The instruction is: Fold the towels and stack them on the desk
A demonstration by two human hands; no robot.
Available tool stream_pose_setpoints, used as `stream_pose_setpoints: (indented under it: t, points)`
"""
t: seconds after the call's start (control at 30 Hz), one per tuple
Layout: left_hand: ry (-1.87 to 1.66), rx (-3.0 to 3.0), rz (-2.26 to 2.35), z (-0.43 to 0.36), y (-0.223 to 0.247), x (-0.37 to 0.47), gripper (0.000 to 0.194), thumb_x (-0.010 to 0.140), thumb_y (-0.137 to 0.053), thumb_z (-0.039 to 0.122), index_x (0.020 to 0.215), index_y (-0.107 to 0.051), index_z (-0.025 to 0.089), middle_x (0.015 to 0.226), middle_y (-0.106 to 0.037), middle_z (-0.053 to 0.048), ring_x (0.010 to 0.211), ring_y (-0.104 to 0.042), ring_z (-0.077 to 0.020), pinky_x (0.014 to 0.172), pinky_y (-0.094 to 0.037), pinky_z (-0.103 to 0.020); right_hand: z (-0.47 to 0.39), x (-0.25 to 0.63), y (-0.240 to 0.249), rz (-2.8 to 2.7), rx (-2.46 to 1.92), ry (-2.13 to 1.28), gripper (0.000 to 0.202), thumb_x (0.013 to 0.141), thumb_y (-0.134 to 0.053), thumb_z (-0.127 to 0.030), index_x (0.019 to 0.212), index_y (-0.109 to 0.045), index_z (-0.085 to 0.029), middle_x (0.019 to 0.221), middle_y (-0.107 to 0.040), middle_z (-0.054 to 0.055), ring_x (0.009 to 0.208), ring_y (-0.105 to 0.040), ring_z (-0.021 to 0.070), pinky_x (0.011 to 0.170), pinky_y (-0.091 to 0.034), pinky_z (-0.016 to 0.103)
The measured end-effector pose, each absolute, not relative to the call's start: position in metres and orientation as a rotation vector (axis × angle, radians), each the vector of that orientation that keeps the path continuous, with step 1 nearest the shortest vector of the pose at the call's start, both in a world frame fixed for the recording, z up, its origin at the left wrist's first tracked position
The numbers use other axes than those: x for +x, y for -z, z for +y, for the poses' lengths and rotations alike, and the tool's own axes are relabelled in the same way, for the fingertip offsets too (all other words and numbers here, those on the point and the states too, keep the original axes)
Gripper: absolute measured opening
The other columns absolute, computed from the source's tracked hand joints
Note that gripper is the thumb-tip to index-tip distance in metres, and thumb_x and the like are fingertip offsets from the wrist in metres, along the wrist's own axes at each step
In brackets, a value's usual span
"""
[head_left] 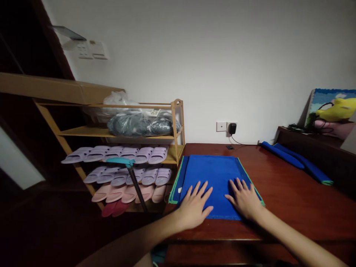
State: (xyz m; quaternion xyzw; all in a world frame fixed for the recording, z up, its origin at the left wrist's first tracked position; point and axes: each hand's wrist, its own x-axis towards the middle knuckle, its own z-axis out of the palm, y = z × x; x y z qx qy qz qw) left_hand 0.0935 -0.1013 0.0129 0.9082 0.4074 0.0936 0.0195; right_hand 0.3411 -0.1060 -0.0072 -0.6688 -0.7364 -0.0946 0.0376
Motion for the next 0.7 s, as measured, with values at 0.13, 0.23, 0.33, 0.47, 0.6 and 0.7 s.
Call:
stream_pose_setpoints:
  t: [0.13,0.23,0.33,0.47,0.6,0.7]
  points:
    - [-0.296,2.799,1.316,-0.126,-0.008,0.087,0.056,0.095,-0.026,0.055,0.147,-0.023,0.033,0.155,-0.018,-0.003,0.141,-0.012,-0.0335,0.109,-0.015,-0.061,-0.151,0.329,0.023,-2.278,-2.04,0.45,0.074,0.09,-0.02,-0.063,0.14,-0.041,-0.013,0.137,-0.043,0.026,0.126,-0.041,0.0406,0.095,-0.034,0.056]
    - [-0.274,2.79,1.322,-0.116,-0.01,0.089,0.057,0.095,-0.027,0.057,0.146,-0.026,0.033,0.154,-0.021,-0.003,0.141,-0.014,-0.0337,0.108,-0.016,-0.061,-0.144,0.331,0.022,-2.286,-2.022,0.445,0.076,0.089,-0.02,-0.064,0.141,-0.04,-0.013,0.138,-0.041,0.026,0.128,-0.039,0.0406,0.094,-0.036,0.054]
    - [-0.269,2.788,1.343,-0.099,-0.01,0.092,0.057,0.094,-0.028,0.057,0.146,-0.027,0.034,0.154,-0.022,-0.003,0.141,-0.015,-0.0331,0.108,-0.016,-0.061,-0.124,0.334,0.018,-2.301,-2.018,0.425,0.077,0.089,-0.018,-0.065,0.142,-0.039,-0.012,0.138,-0.041,0.026,0.128,-0.039,0.0405,0.097,-0.033,0.053]
    - [-0.27,2.788,1.371,-0.074,-0.006,0.095,0.057,0.094,-0.027,0.058,0.146,-0.027,0.033,0.154,-0.021,-0.003,0.141,-0.015,-0.0331,0.108,-0.016,-0.06,-0.098,0.335,0.017,-2.283,-2.042,0.383,0.076,0.089,-0.018,-0.064,0.143,-0.037,-0.014,0.14,-0.04,0.025,0.129,-0.038,0.0388,0.1,-0.029,0.051]
    - [-0.279,2.793,1.378,-0.048,-0.003,0.097,0.058,0.094,-0.024,0.059,0.146,-0.028,0.033,0.154,-0.022,-0.003,0.14,-0.016,-0.0325,0.108,-0.016,-0.059,-0.074,0.337,0.017,-2.261,-2.08,0.307,0.076,0.089,-0.017,-0.065,0.145,-0.032,-0.016,0.144,-0.035,0.023,0.133,-0.031,0.037,0.105,-0.02,0.052]
    - [-0.294,2.794,1.383,-0.03,0.0,0.099,0.059,0.094,-0.023,0.06,0.146,-0.028,0.032,0.153,-0.023,-0.004,0.14,-0.016,-0.0315,0.108,-0.015,-0.059,-0.057,0.338,0.017,-2.261,-2.103,0.269,0.076,0.089,-0.018,-0.065,0.146,-0.03,-0.016,0.145,-0.033,0.022,0.135,-0.029,0.0356,0.108,-0.013,0.05]
